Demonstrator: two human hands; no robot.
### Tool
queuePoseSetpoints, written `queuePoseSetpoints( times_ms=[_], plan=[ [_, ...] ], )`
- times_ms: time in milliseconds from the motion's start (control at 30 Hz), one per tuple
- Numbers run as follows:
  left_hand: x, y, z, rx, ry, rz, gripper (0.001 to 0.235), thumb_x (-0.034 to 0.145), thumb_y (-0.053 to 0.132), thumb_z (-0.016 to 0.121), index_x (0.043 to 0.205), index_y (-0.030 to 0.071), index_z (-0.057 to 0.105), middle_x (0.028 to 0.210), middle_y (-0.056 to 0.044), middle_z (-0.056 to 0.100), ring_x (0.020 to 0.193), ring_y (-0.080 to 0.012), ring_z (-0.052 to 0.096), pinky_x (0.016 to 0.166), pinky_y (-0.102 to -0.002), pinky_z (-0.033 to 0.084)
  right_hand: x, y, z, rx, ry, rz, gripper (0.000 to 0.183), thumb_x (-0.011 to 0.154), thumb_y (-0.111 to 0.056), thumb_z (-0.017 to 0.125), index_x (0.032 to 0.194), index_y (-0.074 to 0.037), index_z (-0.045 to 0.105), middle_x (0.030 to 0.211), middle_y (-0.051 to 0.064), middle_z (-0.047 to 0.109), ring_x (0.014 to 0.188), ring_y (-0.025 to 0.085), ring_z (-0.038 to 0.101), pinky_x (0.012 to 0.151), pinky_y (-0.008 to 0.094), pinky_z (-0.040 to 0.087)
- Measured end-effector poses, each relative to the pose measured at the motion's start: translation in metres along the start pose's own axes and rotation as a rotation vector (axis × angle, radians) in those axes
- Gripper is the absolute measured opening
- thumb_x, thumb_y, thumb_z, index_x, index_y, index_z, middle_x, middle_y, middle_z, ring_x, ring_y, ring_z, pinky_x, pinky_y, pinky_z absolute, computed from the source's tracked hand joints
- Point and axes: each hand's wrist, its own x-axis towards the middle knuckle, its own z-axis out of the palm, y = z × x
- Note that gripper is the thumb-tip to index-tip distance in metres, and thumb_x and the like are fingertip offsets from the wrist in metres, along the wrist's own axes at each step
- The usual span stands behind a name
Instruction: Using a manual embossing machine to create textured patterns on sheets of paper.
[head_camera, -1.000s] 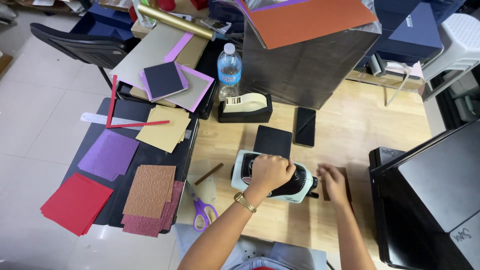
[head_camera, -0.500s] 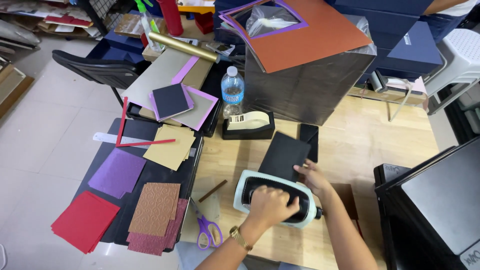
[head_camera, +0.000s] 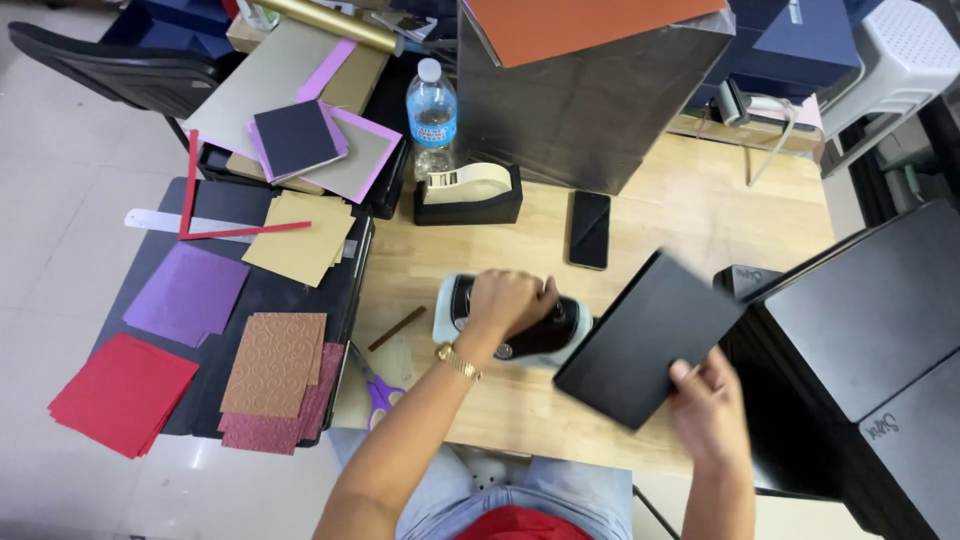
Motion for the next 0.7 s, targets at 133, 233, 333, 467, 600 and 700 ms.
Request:
queuePoseSetpoints(
  times_ms=[133,233,333,467,600,700],
  plan=[
    [0.035,-0.014,0.014,0.030,0.046,-0.056,0.057,0.097,0.040,0.049,0.052,0.012,0.068,0.049,-0.004,0.064,0.046,-0.0270,0.063,0.044,-0.039,0.045,-0.058,0.072,-0.033,0.006,0.059,0.472,0.039,0.091,0.000,0.062,0.130,0.000,0.060,0.118,0.020,0.071,0.102,0.027,0.066,0.087,0.040,0.052],
    [0.049,-0.020,0.013,0.065,0.169,-0.044,0.052,0.096,0.042,0.058,0.053,0.013,0.065,0.049,-0.003,0.060,0.047,-0.0251,0.061,0.048,-0.039,0.045,-0.069,0.103,-0.023,-0.061,0.092,0.682,0.047,0.089,-0.001,0.065,0.136,-0.003,0.061,0.121,0.020,0.072,0.104,0.029,0.067,0.086,0.042,0.054],
    [0.034,-0.011,0.000,0.081,0.294,0.004,0.029,0.095,0.044,0.065,0.086,0.017,0.062,0.082,-0.001,0.059,0.084,-0.0227,0.057,0.075,-0.045,0.044,-0.061,0.115,0.005,-0.224,0.087,0.705,0.057,0.091,-0.005,0.068,0.146,-0.001,0.054,0.128,0.028,0.066,0.116,0.038,0.063,0.094,0.051,0.053],
    [-0.059,0.015,0.000,-0.098,0.135,-0.063,0.053,0.089,0.034,0.068,0.137,0.016,0.055,0.131,-0.009,0.057,0.126,-0.0323,0.055,0.097,-0.050,0.047,-0.052,0.137,0.017,-0.455,0.060,0.662,0.056,0.097,-0.019,0.069,0.147,-0.001,0.054,0.125,0.028,0.065,0.116,0.037,0.064,0.093,0.048,0.053],
    [-0.135,0.024,0.003,-0.299,-0.255,-0.405,0.055,0.092,0.013,0.063,0.144,0.006,0.046,0.129,-0.019,0.055,0.121,-0.0383,0.059,0.096,-0.049,0.053,-0.038,0.174,0.002,-0.636,0.047,0.608,0.053,0.099,-0.026,0.070,0.143,-0.007,0.048,0.114,0.028,0.071,0.104,0.040,0.072,0.079,0.046,0.057],
    [-0.160,0.029,0.016,-0.431,-0.367,-0.521,0.057,0.091,-0.002,0.053,0.147,-0.002,0.042,0.131,-0.025,0.051,0.123,-0.0423,0.058,0.099,-0.049,0.055,-0.033,0.197,-0.018,-0.883,0.103,0.445,0.041,0.089,-0.028,0.085,0.114,-0.005,0.061,0.099,0.019,0.076,0.093,0.032,0.075,0.073,0.040,0.059]
  ],
)
